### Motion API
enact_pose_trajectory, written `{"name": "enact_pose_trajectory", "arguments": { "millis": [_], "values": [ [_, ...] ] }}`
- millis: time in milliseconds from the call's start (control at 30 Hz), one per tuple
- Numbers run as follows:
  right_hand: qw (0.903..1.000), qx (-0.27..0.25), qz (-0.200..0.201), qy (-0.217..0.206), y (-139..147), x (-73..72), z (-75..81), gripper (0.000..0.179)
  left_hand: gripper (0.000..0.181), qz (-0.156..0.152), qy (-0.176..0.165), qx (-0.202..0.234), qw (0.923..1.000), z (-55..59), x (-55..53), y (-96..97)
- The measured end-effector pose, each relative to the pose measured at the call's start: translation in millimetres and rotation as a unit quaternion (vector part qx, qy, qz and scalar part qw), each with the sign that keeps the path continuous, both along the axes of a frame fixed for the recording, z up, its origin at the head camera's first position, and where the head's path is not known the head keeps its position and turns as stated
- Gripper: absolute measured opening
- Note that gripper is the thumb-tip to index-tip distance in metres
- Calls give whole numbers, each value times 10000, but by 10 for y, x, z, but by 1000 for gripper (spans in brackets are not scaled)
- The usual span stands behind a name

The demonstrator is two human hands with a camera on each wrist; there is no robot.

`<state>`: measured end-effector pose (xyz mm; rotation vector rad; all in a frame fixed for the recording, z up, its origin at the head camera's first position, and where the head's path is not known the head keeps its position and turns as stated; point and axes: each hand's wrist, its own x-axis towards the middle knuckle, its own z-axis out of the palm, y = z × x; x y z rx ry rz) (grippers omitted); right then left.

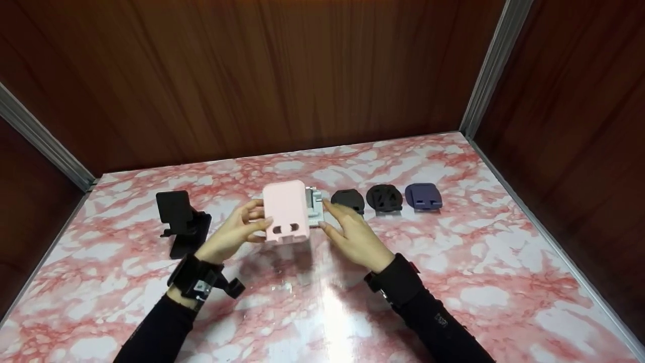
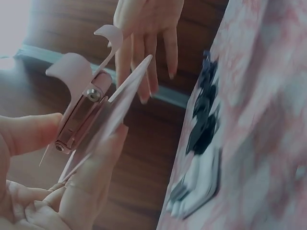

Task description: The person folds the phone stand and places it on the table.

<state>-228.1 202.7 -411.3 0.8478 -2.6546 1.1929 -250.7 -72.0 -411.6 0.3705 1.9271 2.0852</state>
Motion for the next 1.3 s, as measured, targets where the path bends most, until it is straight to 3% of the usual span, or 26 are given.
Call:
{"name": "enact_pose_trajectory", "arguments": {
  "millis": [200, 467, 667, 933, 1300],
  "values": [
    [9932, 882, -437, 619, 11, -35, -37, 62, 49, 531, -69, -350, 9980, 9, -126, -156],
    [9803, 1567, -557, 1062, 16, -87, -97, 66, 49, 1010, -150, -658, 9926, -141, -397, -321],
    [9747, 1856, -583, 1101, 12, -107, -150, 68, 45, 1003, -465, -830, 9904, -253, -562, -371],
    [9751, 1875, -512, 1064, -6, -109, -208, 70, 45, 1035, -652, -1182, 9854, -357, -702, -345],
    [9744, 1852, -458, 1191, -8, -112, -216, 68, 27, 1061, -785, -1241, 9834, -491, -743, -345]
  ]
}}
